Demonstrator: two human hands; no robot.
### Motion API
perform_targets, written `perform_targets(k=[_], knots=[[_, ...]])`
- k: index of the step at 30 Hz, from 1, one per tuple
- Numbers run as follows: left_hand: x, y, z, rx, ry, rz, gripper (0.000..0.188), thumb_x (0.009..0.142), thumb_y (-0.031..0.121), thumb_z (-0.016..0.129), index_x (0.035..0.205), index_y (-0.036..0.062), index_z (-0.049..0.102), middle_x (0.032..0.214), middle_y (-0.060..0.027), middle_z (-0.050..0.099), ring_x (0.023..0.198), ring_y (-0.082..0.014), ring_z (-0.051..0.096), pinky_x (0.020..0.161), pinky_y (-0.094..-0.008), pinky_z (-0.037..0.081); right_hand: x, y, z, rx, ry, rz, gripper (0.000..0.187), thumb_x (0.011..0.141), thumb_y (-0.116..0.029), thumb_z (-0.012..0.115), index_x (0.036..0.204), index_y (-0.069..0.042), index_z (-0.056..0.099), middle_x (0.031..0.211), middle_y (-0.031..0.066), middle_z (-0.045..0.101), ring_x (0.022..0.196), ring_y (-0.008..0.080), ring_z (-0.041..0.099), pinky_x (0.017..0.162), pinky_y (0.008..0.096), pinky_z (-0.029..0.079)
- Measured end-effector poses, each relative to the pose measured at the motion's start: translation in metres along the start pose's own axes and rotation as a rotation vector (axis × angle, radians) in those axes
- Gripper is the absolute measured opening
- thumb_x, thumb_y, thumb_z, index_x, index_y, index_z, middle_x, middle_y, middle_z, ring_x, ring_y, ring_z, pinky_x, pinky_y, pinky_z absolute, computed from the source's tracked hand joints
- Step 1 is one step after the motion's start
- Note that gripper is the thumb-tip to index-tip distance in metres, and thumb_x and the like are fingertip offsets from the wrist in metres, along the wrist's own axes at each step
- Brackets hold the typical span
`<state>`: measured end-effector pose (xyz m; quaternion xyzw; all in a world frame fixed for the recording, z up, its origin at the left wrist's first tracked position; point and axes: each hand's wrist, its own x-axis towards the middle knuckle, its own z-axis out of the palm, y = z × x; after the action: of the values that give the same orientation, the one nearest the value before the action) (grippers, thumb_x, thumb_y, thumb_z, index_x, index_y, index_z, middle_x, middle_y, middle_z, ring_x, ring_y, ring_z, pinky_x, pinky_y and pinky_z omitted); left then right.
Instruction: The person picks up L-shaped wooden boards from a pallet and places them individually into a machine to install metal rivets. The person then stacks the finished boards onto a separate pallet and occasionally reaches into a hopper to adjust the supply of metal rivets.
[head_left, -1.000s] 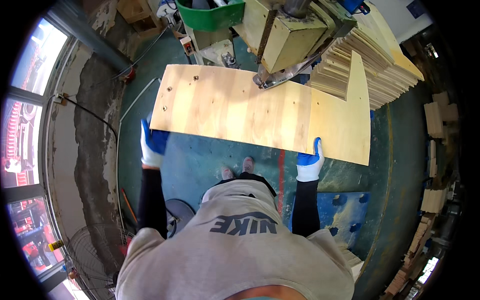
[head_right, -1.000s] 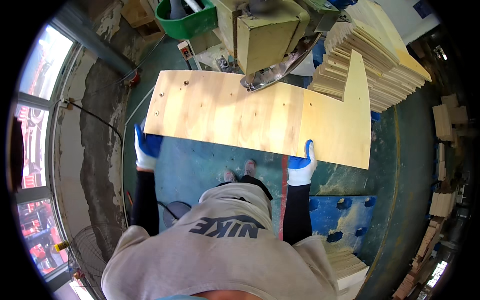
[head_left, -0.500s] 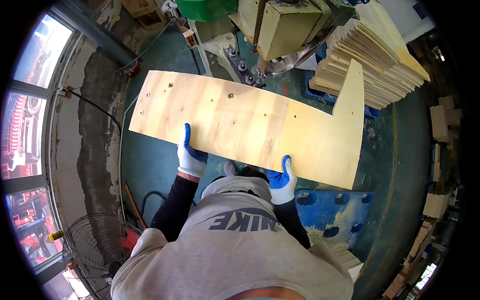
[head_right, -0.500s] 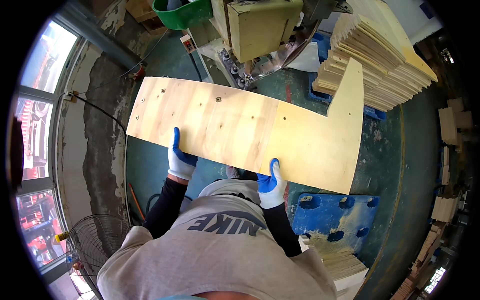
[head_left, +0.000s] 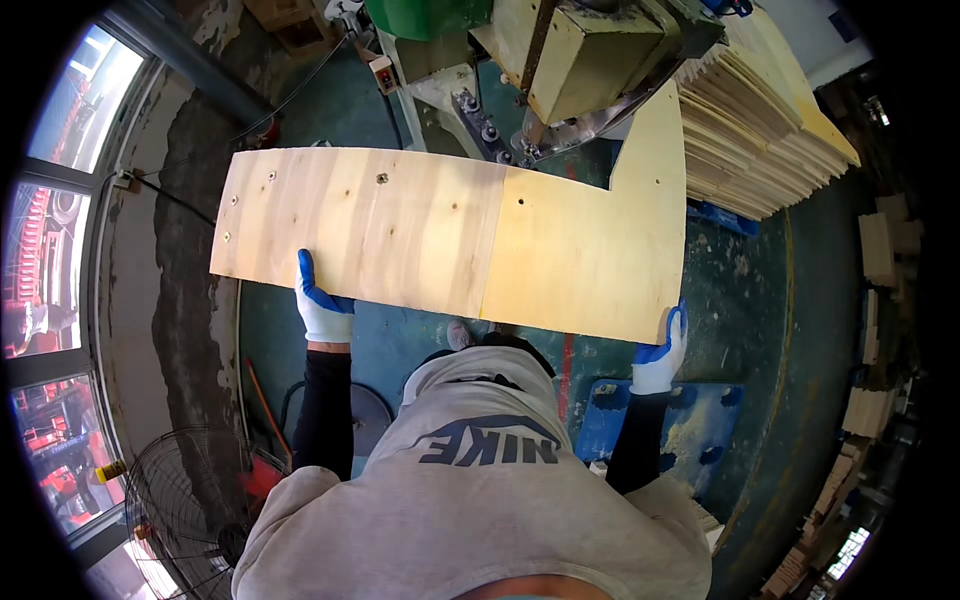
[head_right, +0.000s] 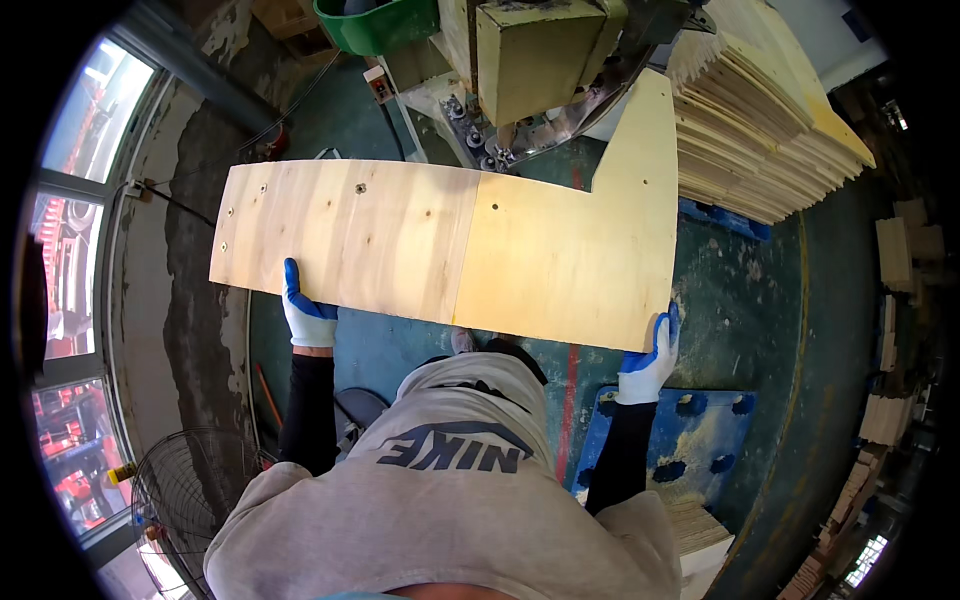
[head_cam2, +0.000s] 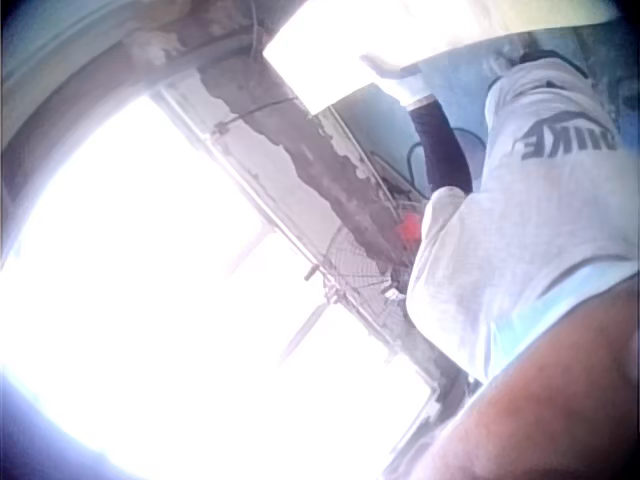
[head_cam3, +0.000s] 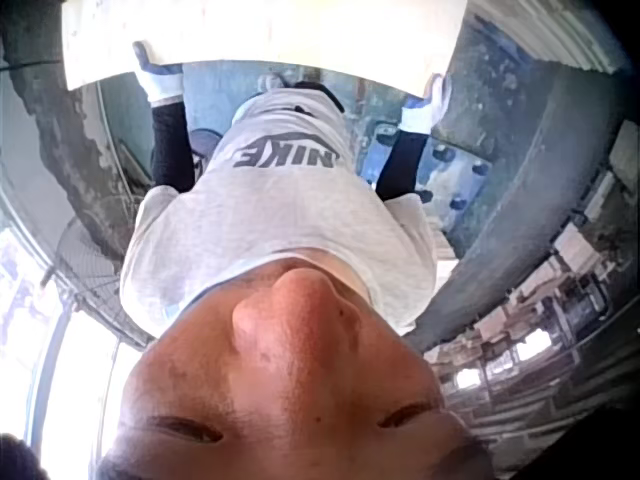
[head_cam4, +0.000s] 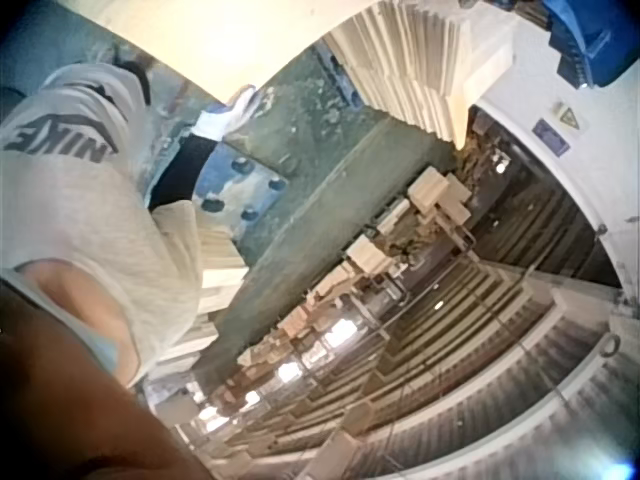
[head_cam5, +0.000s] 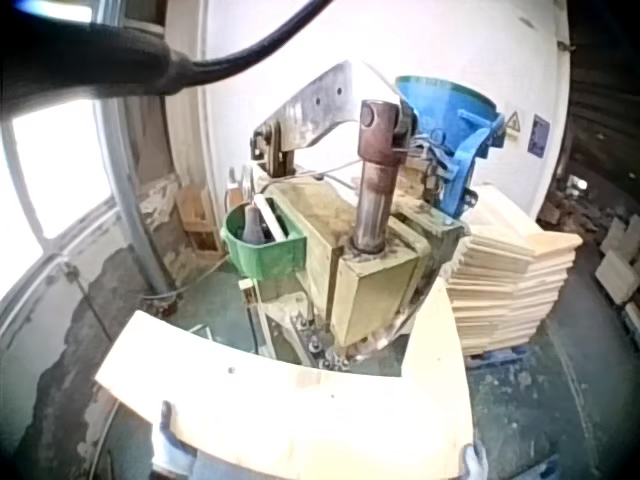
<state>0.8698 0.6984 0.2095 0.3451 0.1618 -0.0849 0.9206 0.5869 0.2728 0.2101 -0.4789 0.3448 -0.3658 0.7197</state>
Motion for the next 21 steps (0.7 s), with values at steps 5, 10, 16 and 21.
perform_targets(k=[5, 10, 16, 21], knots=[[0.019, -0.002, -0.001, -0.029, 0.015, 0.0, 0.041, 0.104, 0.032, 0.057, 0.133, 0.0035, 0.058, 0.134, -0.0107, 0.063, 0.122, -0.0274, 0.061, 0.104, -0.0429, 0.05, 0.019, -0.001, 0.02, 0.12, 0.003, 0.037, 0.044, 0.104, -0.014, 0.055, 0.144, 0.003, 0.048, 0.14, 0.0149, 0.058, 0.127, 0.0235, 0.057, 0.108, 0.0363, 0.046], [0.032, -0.016, 0.003, -0.075, -0.073, -0.014, 0.043, 0.103, 0.032, 0.058, 0.134, 0.0028, 0.058, 0.134, -0.0101, 0.063, 0.122, -0.0262, 0.061, 0.105, -0.041, 0.049, 0.036, -0.005, 0.018, 0.136, 0.031, -0.008, 0.042, 0.103, -0.011, 0.056, 0.141, 0.005, 0.051, 0.139, 0.0155, 0.059, 0.124, 0.0249, 0.06, 0.106, 0.0369, 0.048], [0.059, -0.03, 0.009, -0.039, -0.028, -0.015, 0.044, 0.101, 0.033, 0.063, 0.135, 0.0053, 0.058, 0.132, -0.0079, 0.063, 0.121, -0.0255, 0.061, 0.105, -0.0415, 0.049, 0.066, -0.005, 0.03, 0.078, 0.055, -0.006, 0.041, 0.101, -0.008, 0.057, 0.139, 0.005, 0.053, 0.135, 0.015, 0.061, 0.122, 0.024, 0.061, 0.104, 0.0357, 0.049], [0.058, -0.031, 0.007, -0.039, -0.022, -0.025, 0.046, 0.1, 0.033, 0.064, 0.136, 0.006, 0.058, 0.132, -0.0075, 0.063, 0.121, -0.026, 0.061, 0.104, -0.0432, 0.05, 0.067, -0.012, 0.035, 0.071, 0.044, 0.022, 0.041, 0.1, -0.004, 0.056, 0.14, 0.005, 0.053, 0.135, 0.0142, 0.061, 0.121, 0.0227, 0.061, 0.104, 0.0349, 0.05]])
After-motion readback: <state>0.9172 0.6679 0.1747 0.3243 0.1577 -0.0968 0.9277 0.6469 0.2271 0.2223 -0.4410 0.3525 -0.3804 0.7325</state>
